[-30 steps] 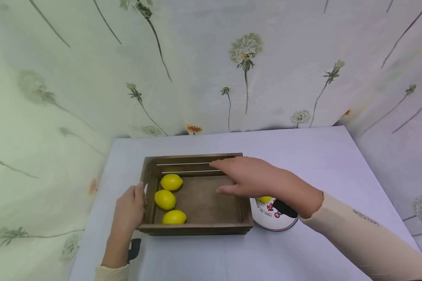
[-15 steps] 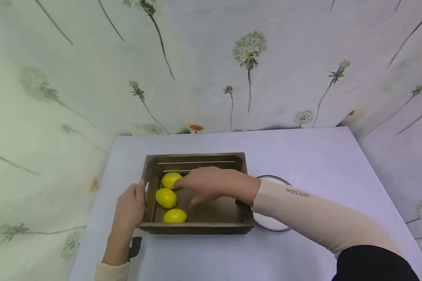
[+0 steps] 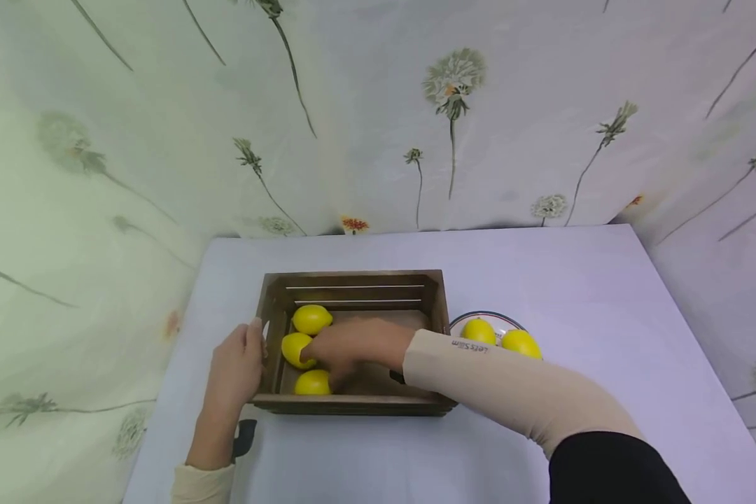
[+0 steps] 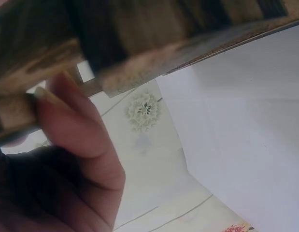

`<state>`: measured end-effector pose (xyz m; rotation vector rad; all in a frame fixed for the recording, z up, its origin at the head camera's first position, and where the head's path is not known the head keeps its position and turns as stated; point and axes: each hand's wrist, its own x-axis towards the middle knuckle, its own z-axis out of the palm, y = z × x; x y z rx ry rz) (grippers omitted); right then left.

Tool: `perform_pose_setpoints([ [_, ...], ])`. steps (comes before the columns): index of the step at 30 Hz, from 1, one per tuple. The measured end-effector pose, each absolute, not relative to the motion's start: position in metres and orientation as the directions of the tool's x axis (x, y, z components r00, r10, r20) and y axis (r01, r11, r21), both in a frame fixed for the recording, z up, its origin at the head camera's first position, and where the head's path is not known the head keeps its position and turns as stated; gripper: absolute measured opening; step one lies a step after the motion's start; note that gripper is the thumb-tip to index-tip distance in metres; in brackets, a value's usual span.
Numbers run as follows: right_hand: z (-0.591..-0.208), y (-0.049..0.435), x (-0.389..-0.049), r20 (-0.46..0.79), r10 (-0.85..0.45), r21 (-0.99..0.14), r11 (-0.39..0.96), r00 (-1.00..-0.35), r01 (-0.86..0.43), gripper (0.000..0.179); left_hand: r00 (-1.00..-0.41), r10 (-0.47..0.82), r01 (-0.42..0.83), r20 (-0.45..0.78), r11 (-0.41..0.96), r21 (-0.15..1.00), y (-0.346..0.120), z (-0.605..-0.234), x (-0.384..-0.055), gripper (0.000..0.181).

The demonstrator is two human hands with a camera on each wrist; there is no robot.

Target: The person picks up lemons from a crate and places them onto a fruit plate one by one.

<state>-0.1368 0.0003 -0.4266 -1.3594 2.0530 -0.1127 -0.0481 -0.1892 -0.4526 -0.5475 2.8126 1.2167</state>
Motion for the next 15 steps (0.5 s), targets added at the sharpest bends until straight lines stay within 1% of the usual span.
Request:
perform_pose_setpoints([
  [4,-0.436,-0.009,-0.135,-0.528,-0.818,-0.369,0.465,-0.229,-0.805,0.054,-0.937,-0.309,-0.329,-0.162,0.631,0.702,-0.189,-0.452,-0.047,0.050],
  [7,-0.440,-0.014,-0.132,-0.566,-0.788,-0.319,0.481,-0.242,-0.817,0.054,-0.938,-0.306,-0.329,-0.164,0.631,0.702,-0.189,-0.452,-0.047,0.050],
  [9,-0.443,-0.016,-0.130,-0.587,-0.771,-0.306,0.495,-0.248,-0.813,0.057,-0.939,-0.302,-0.326,-0.165,0.629,0.705,-0.189,-0.452,-0.047,0.050],
  [11,-0.445,-0.018,-0.129,-0.602,-0.757,-0.302,0.509,-0.253,-0.806,0.061,-0.940,-0.300,-0.325,-0.165,0.628,0.708,-0.189,-0.452,-0.048,0.050],
  [15,-0.449,-0.022,-0.128,-0.609,-0.756,-0.330,0.516,-0.240,-0.790,0.058,-0.938,-0.302,-0.329,-0.170,0.623,0.709,-0.190,-0.453,-0.049,0.050],
])
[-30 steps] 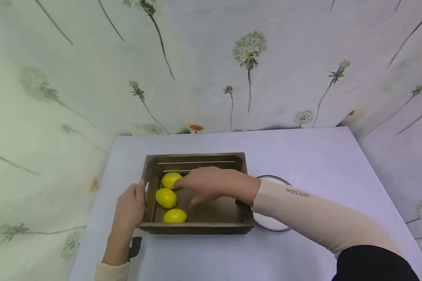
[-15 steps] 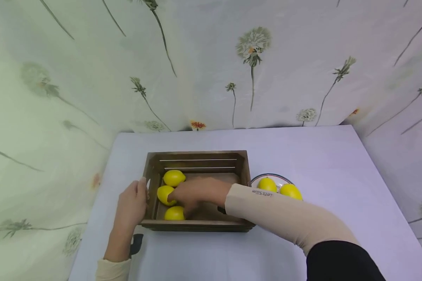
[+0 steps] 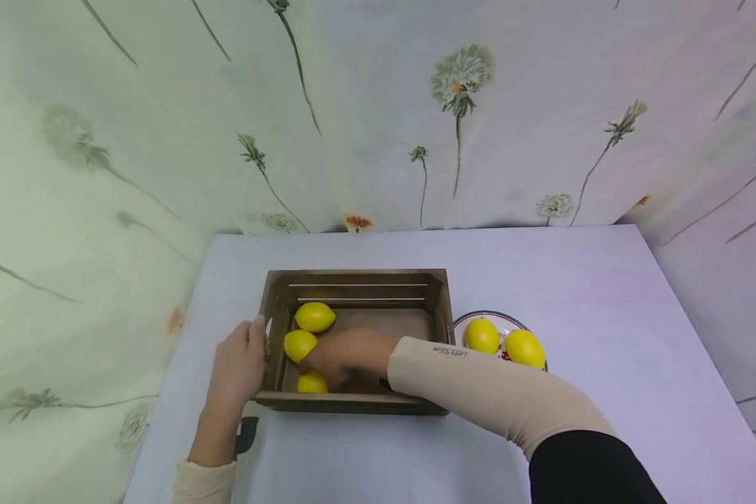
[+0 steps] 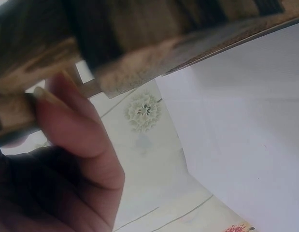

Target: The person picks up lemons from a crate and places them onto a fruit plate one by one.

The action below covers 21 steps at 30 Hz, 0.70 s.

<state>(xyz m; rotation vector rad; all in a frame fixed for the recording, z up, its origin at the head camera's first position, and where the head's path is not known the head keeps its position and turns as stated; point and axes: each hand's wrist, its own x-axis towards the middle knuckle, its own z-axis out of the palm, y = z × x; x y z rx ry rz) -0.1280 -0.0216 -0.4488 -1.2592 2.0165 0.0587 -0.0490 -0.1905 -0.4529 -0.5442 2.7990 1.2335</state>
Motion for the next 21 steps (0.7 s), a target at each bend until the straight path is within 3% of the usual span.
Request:
perform_pose_setpoints([
  [8,-0.452,-0.024,-0.128,-0.609,-0.758,-0.344,0.517,-0.233,-0.784,0.052,-0.940,-0.294,-0.328,-0.175,0.628,0.706,-0.189,-0.453,-0.050,0.051],
  [14,-0.459,-0.026,-0.124,-0.560,-0.779,-0.255,0.488,-0.284,-0.835,0.024,-0.938,-0.303,-0.331,-0.169,0.635,0.698,-0.190,-0.452,-0.051,0.049],
  [21,-0.465,-0.027,-0.122,-0.548,-0.787,-0.268,0.486,-0.283,-0.832,0.026,-0.938,-0.304,-0.329,-0.167,0.626,0.707,-0.191,-0.453,-0.050,0.049],
])
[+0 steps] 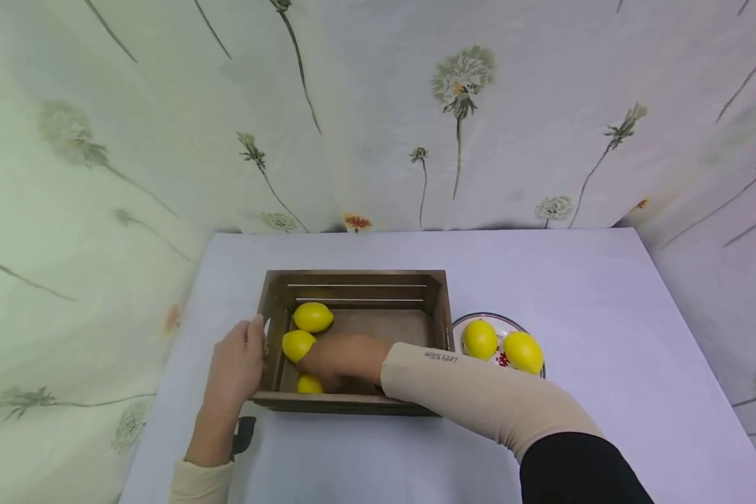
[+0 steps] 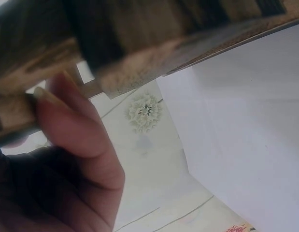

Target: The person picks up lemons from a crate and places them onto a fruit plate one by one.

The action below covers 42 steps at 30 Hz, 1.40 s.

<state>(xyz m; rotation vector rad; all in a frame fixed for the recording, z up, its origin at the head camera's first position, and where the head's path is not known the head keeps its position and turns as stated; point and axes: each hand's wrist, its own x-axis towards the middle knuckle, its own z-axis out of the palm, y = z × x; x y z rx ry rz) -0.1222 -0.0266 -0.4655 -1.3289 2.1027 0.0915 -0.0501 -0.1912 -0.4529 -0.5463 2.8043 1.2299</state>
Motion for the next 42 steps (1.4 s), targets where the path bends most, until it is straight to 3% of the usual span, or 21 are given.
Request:
perform_pose_setpoints([
  [19,-0.463,-0.023,-0.125,-0.593,-0.756,-0.264,0.510,-0.279,-0.819,0.025,-0.938,-0.304,-0.325,-0.165,0.612,0.721,-0.191,-0.453,-0.050,0.050],
  [26,-0.459,-0.019,-0.130,-0.602,-0.750,-0.288,0.524,-0.275,-0.801,0.050,-0.939,-0.304,-0.323,-0.161,0.617,0.717,-0.192,-0.454,-0.051,0.051],
  [30,-0.455,-0.015,-0.132,-0.584,-0.765,-0.323,0.525,-0.271,-0.787,0.055,-0.939,-0.302,-0.326,-0.167,0.614,0.719,-0.192,-0.454,-0.051,0.051],
  [42,-0.433,0.006,-0.143,-0.432,-0.862,-0.458,0.462,-0.264,-0.759,0.042,-0.939,-0.305,-0.322,-0.161,0.609,0.725,-0.192,-0.453,-0.050,0.051],
])
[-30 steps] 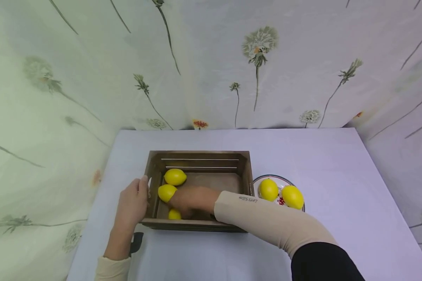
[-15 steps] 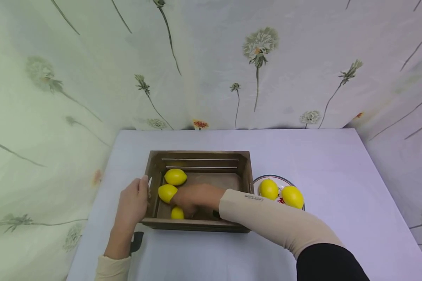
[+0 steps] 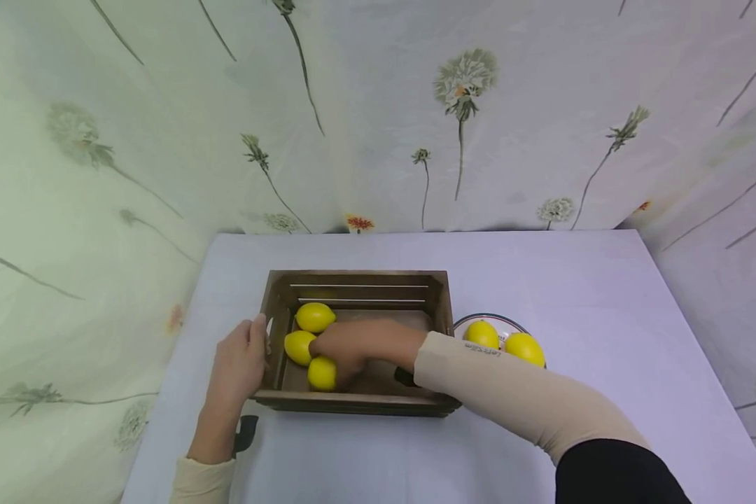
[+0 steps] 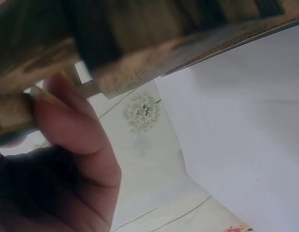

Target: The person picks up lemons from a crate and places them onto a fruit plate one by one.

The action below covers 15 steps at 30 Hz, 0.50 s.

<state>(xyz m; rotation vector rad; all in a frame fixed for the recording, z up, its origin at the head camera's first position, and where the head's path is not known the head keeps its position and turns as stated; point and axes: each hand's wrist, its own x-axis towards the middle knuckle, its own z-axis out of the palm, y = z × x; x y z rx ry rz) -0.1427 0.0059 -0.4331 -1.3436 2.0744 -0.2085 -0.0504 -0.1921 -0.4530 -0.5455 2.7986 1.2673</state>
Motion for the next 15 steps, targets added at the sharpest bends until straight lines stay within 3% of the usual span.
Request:
perform_pose_setpoints([
  [6,-0.424,0.024,-0.149,-0.345,-0.899,-0.531,0.424,-0.269,-0.734,0.043,-0.938,-0.308,-0.322,-0.158,0.607,0.726,-0.192,-0.453,-0.050,0.050],
  [15,-0.405,0.046,-0.150,-0.330,-0.887,-0.595,0.460,-0.322,-0.659,0.059,-0.937,-0.306,-0.330,-0.168,0.615,0.716,-0.192,-0.453,-0.050,0.051],
])
